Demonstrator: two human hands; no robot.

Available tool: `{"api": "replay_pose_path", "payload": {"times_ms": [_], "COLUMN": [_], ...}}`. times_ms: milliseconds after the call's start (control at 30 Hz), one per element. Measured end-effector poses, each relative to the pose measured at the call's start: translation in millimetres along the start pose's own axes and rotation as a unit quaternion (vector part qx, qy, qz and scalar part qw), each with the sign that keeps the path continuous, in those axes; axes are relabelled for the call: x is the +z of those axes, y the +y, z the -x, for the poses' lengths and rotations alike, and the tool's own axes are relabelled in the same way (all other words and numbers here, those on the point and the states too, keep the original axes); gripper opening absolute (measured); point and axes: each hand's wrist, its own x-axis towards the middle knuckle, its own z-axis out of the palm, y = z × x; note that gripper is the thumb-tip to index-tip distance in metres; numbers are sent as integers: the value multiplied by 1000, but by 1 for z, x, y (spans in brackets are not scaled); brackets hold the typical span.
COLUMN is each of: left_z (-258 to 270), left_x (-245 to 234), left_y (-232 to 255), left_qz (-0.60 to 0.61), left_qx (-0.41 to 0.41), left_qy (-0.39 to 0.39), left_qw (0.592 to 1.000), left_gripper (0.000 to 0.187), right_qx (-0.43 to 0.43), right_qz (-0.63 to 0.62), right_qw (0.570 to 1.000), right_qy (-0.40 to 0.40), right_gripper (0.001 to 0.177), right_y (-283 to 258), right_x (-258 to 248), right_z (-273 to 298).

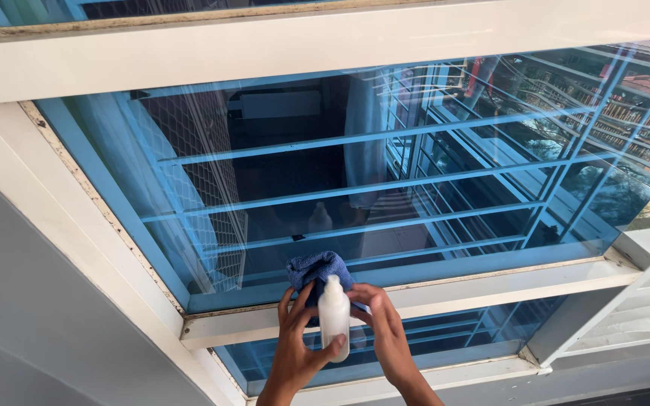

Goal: The person wipes the glass surface of a window using a blue cloth while holding a white spray bottle.

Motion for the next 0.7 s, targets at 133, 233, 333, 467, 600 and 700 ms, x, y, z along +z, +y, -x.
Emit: {"api": "replay_pose_path", "payload": {"times_ms": [133, 233, 333, 467, 600, 700], "left_z": [-2, -1, 11, 43, 70, 92], "left_x": [-4, -10, -21, -43, -58, -55], "left_y": [-3, -3, -7, -27, -74, -102], "left_qz": [105, 149, 104, 130, 30, 25], "left_qx": [-69, -101, -95, -89, -123, -125], "left_qy": [12, 10, 14, 35, 15, 62], "left_qw": [992, 984, 990, 987, 992, 990], "left_gripper": [80, 92, 86, 77, 87, 84], "right_qx": [31, 59, 0, -104, -225, -320], "right_qz": [-27, 65, 192, 365, 439, 390], "right_qw": [998, 992, 976, 925, 867, 847], "right_qy": [-52, -91, -99, -31, 76, 165], "right_gripper": [82, 70, 65, 58, 55, 55], "right_y": [19, 19, 16, 22, 13, -9], "right_x": [0, 13, 15, -5, -35, -48], "right_z": [-8, -9, -7, -21, -44, -63]}}
